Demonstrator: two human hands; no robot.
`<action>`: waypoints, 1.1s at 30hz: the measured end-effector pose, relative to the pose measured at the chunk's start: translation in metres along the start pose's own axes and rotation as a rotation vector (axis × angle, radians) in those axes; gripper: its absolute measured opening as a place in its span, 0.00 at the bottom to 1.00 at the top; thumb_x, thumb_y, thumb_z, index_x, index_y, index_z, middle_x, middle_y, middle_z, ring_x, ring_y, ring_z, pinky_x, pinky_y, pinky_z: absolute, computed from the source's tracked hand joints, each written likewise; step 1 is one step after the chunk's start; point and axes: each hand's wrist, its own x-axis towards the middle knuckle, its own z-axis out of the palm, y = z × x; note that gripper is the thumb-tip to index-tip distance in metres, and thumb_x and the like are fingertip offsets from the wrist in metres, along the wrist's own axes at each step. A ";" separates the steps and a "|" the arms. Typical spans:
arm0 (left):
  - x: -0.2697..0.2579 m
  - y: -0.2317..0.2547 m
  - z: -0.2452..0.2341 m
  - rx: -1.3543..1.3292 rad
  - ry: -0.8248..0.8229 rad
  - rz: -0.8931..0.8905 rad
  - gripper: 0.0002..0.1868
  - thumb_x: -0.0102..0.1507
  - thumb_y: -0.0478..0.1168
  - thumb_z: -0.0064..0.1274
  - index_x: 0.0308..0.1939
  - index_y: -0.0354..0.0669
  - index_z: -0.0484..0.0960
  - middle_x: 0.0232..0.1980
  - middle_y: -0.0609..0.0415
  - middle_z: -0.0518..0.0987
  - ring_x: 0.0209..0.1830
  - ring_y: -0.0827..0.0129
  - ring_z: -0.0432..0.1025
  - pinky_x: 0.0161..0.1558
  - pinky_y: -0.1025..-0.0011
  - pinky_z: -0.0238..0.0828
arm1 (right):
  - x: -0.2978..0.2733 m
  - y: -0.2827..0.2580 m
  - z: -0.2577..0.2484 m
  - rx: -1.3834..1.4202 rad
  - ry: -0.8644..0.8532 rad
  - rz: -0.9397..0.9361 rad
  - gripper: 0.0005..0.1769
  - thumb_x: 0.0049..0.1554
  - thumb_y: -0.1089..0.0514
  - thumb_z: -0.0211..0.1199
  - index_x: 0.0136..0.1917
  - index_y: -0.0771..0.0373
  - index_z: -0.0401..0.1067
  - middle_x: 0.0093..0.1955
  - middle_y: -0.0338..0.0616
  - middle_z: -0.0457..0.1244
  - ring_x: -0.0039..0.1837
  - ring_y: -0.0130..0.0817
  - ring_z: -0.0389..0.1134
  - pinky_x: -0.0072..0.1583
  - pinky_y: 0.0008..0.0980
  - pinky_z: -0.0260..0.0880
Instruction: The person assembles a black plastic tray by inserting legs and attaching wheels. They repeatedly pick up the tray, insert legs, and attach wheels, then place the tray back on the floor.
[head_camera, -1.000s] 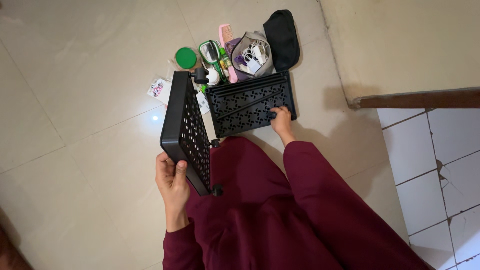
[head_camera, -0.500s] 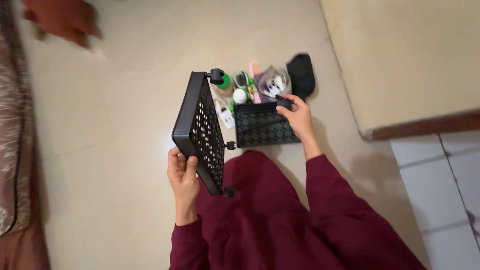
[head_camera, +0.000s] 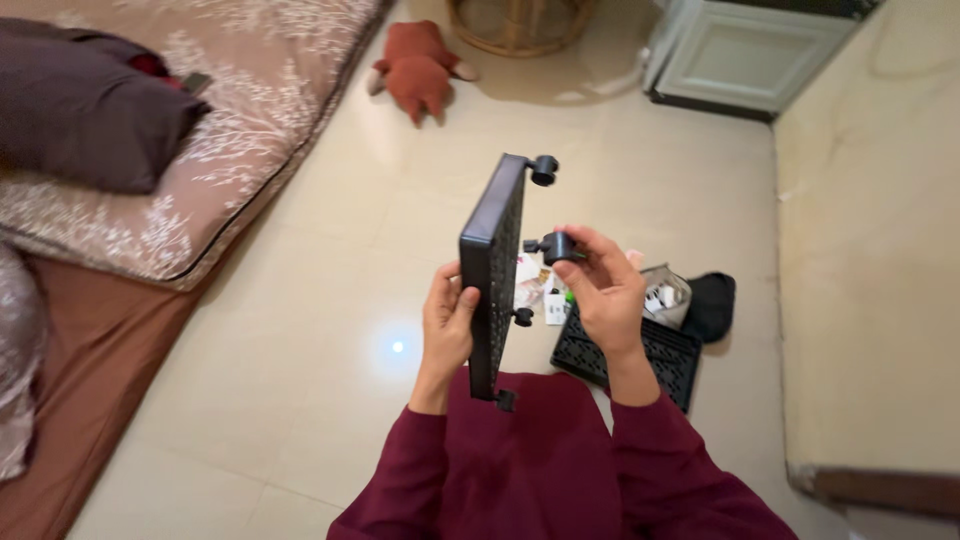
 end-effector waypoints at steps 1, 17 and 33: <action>-0.001 0.004 -0.001 0.003 0.001 0.001 0.16 0.73 0.31 0.44 0.65 0.34 0.67 0.55 0.49 0.80 0.53 0.72 0.75 0.56 0.73 0.72 | 0.000 0.000 0.010 0.012 -0.037 -0.001 0.23 0.61 0.74 0.64 0.69 0.71 0.69 0.66 0.49 0.66 0.65 0.32 0.68 0.67 0.30 0.71; -0.011 0.039 -0.005 0.199 -0.046 -0.088 0.30 0.70 0.26 0.43 0.76 0.40 0.58 0.56 0.47 0.81 0.54 0.72 0.76 0.56 0.74 0.72 | -0.007 0.013 0.046 -0.053 -0.095 -0.131 0.24 0.58 0.78 0.65 0.66 0.71 0.70 0.69 0.54 0.63 0.69 0.38 0.68 0.68 0.35 0.74; -0.006 0.045 0.003 0.209 -0.168 -0.161 0.48 0.64 0.17 0.44 0.84 0.51 0.44 0.57 0.53 0.81 0.54 0.77 0.74 0.59 0.77 0.68 | -0.020 0.016 0.045 -0.233 -0.016 -0.159 0.20 0.60 0.75 0.64 0.66 0.70 0.73 0.70 0.56 0.64 0.63 0.33 0.70 0.58 0.29 0.80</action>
